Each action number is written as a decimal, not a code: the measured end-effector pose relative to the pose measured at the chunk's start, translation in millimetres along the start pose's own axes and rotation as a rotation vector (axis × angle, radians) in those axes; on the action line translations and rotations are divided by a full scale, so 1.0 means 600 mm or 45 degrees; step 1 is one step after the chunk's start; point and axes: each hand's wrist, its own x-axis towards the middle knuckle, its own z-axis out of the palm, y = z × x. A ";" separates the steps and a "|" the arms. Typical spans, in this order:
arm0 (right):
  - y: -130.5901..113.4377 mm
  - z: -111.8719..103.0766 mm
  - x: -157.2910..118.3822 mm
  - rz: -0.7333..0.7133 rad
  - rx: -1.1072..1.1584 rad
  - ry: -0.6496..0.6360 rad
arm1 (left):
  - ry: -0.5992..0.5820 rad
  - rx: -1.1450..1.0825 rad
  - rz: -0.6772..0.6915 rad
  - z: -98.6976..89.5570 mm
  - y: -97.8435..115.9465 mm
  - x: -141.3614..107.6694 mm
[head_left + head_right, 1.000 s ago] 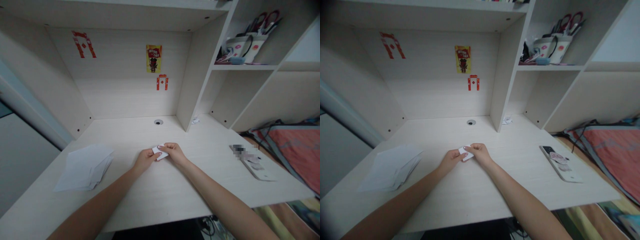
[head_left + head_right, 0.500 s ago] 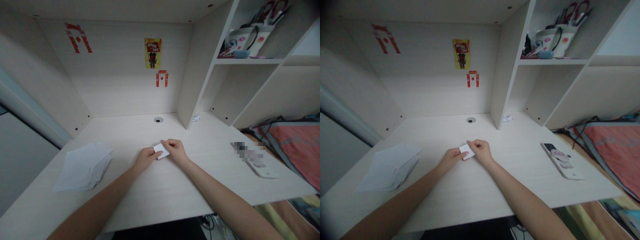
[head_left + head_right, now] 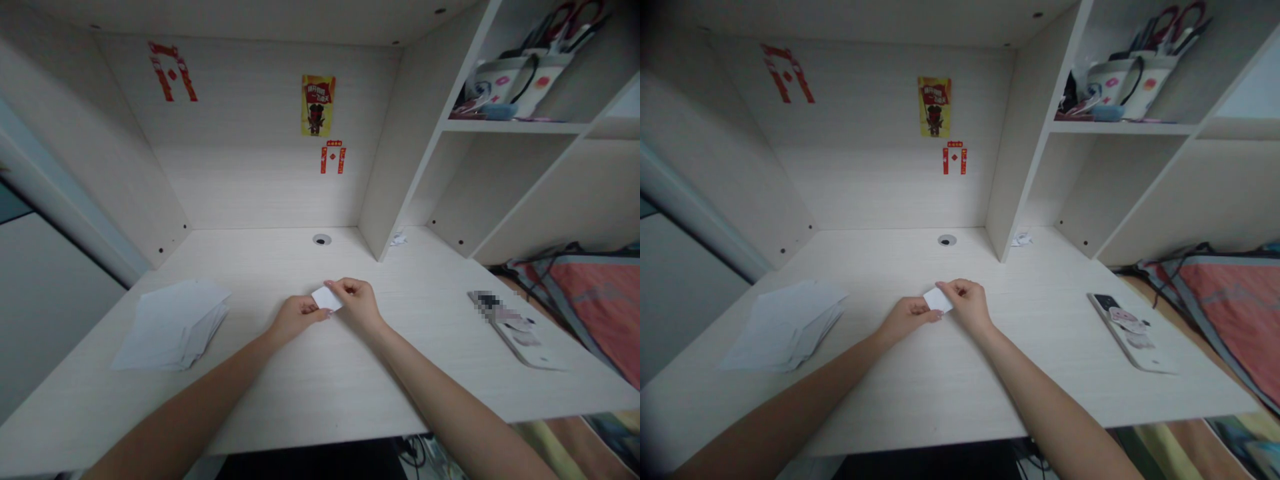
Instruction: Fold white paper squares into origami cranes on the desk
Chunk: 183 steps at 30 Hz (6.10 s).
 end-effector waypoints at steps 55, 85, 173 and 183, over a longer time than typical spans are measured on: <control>0.000 0.009 -0.003 0.246 0.310 -0.244 | 0.250 -0.249 0.004 -0.003 0.014 0.003; 0.008 -0.001 0.005 0.210 0.421 -0.234 | 0.125 0.072 0.047 0.006 0.008 -0.003; 0.009 -0.008 0.015 0.168 0.194 -0.231 | 0.500 -0.073 0.121 -0.005 0.016 -0.002; 0.009 0.001 0.008 0.221 0.267 -0.196 | 0.414 -0.286 0.112 -0.001 0.012 0.002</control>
